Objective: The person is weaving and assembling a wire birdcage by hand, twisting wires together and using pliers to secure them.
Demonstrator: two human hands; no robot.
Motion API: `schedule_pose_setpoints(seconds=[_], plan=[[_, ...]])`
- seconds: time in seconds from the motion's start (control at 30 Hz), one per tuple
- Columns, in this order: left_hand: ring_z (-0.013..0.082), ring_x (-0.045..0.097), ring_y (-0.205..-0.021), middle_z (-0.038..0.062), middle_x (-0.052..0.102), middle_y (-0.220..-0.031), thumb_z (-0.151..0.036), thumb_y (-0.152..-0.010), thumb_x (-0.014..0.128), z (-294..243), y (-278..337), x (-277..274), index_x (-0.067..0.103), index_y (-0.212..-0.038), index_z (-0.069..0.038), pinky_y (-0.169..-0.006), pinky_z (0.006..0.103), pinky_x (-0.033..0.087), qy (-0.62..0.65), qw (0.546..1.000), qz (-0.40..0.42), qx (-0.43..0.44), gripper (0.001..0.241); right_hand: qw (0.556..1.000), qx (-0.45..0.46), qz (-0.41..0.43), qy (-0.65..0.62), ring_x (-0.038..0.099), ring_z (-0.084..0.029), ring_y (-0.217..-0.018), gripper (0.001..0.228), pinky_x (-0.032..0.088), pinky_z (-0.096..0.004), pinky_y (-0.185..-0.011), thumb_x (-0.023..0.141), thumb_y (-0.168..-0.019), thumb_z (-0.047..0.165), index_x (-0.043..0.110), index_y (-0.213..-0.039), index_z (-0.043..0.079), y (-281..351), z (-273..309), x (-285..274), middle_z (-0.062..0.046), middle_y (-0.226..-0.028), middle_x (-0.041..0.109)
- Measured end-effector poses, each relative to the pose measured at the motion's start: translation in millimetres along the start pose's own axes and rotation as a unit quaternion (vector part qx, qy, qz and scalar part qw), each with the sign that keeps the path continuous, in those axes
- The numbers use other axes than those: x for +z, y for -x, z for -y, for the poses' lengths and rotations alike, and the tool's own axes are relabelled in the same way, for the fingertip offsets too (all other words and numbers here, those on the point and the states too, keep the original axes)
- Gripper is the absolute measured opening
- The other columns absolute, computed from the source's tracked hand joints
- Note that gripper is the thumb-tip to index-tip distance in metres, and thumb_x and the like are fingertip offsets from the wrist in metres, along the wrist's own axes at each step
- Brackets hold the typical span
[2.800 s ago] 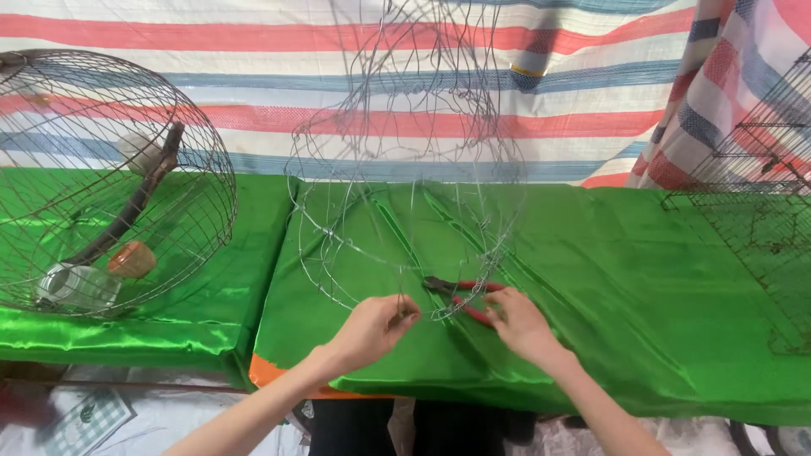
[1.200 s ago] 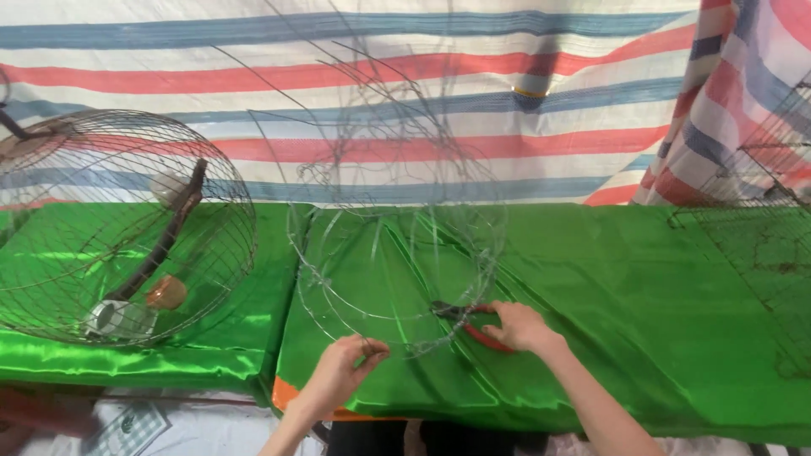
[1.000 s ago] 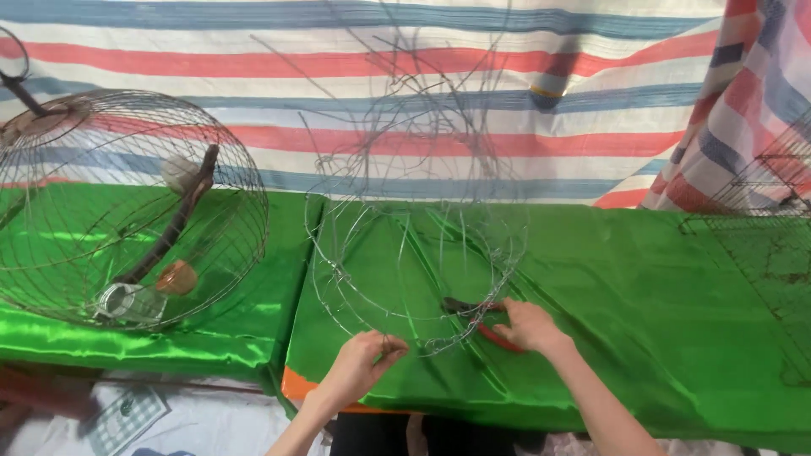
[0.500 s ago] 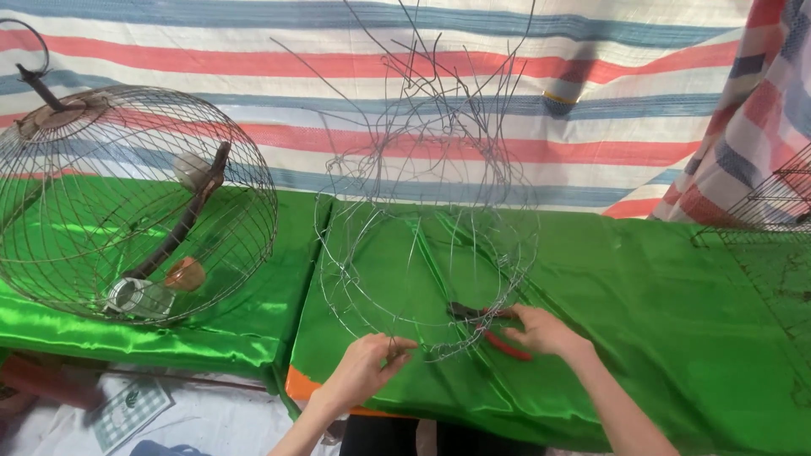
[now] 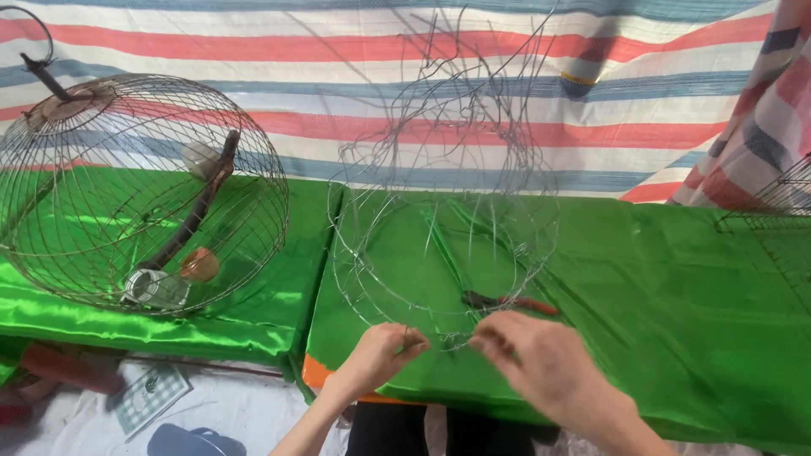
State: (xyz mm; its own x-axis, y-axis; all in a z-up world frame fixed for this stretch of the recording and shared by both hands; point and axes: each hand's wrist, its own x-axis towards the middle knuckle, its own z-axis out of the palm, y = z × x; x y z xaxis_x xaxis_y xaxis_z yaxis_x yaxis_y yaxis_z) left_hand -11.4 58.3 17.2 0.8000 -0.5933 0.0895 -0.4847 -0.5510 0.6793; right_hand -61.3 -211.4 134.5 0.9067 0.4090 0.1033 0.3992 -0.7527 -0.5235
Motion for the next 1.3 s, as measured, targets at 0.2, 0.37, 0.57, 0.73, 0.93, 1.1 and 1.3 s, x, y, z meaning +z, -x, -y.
schedule_pose_setpoints(seconds=[0.2,0.37,0.57,0.73,0.93,1.1,1.3], plan=[[0.0229,0.079,-0.085,0.011,0.079,-0.103,-0.013,-0.096,0.067,-19,-16,-5,0.077,-0.102,-0.008,-0.082,0.0349,0.066,0.023,0.999,0.023,-0.007,0.013,0.999,-0.035,0.04,-0.001,0.075,-0.027,-0.078,0.046,0.064,-0.042,-0.059,0.068,-0.093,0.027,0.057,-0.132,0.006,-44,49,19,-0.01,-0.127,0.065],[0.0399,0.07,-0.069,0.016,0.071,-0.071,-0.016,-0.087,0.071,-8,-43,3,0.071,-0.077,-0.007,-0.068,0.0499,0.057,-0.102,0.993,-0.029,0.055,0.014,0.999,-0.024,0.031,-0.014,0.076,-0.028,-0.075,0.015,0.063,-0.042,-0.07,0.064,-0.097,0.023,0.065,-0.102,0.009,-72,36,15,-0.009,-0.088,0.074],[0.0317,0.071,-0.062,0.009,0.073,-0.067,-0.019,-0.092,0.07,-64,-74,-52,0.074,-0.08,-0.01,-0.063,0.0427,0.056,0.02,0.999,-0.029,0.038,0.016,0.99,0.108,-0.049,-0.072,0.073,-0.031,-0.071,0.027,0.062,-0.044,-0.068,0.062,-0.099,0.012,0.052,-0.123,0.003,-81,58,-37,-0.019,-0.094,0.071],[0.018,0.065,-0.055,0.002,0.074,-0.068,-0.022,-0.093,0.07,-65,-89,-65,0.074,-0.08,-0.013,-0.059,0.0335,0.054,0.056,0.998,-0.025,0.027,0.016,0.99,0.107,-0.061,-0.075,0.072,-0.025,-0.065,0.036,0.06,-0.037,-0.064,0.063,-0.098,0.008,0.055,-0.133,0.008,-102,45,-55,-0.014,-0.095,0.074],[0.0175,0.062,-0.051,0.006,0.074,-0.068,-0.019,-0.096,0.07,-64,-106,-72,0.075,-0.084,-0.009,-0.053,0.029,0.049,0.077,0.992,-0.054,0.089,0.017,0.979,0.086,-0.084,-0.162,0.069,-0.023,-0.063,0.048,0.062,-0.035,-0.062,0.059,-0.101,0.002,0.043,-0.146,0.007,-112,40,-54,-0.019,-0.089,0.073],[0.0115,0.054,-0.046,0.004,0.072,-0.067,-0.03,-0.099,0.067,-66,-111,-81,0.074,-0.086,-0.01,-0.048,0.0259,0.043,0.082,0.99,-0.1,0.058,0.026,0.963,0.05,-0.147,-0.22,0.067,-0.021,-0.063,0.045,0.063,-0.031,-0.058,0.056,-0.099,-0.008,0.047,-0.142,0.001,-128,35,-56,-0.017,-0.083,0.067],[0.0159,0.061,-0.06,0.01,0.073,-0.08,-0.02,-0.098,0.067,-83,-98,-91,0.067,-0.116,-0.001,-0.055,0.0269,0.046,0.119,0.983,-0.131,0.042,0.026,0.963,-0.039,-0.169,-0.205,0.063,-0.019,-0.055,0.042,0.059,-0.029,-0.054,0.054,-0.098,-0.01,0.051,-0.137,0.005,-135,28,-57,-0.013,-0.074,0.065]])
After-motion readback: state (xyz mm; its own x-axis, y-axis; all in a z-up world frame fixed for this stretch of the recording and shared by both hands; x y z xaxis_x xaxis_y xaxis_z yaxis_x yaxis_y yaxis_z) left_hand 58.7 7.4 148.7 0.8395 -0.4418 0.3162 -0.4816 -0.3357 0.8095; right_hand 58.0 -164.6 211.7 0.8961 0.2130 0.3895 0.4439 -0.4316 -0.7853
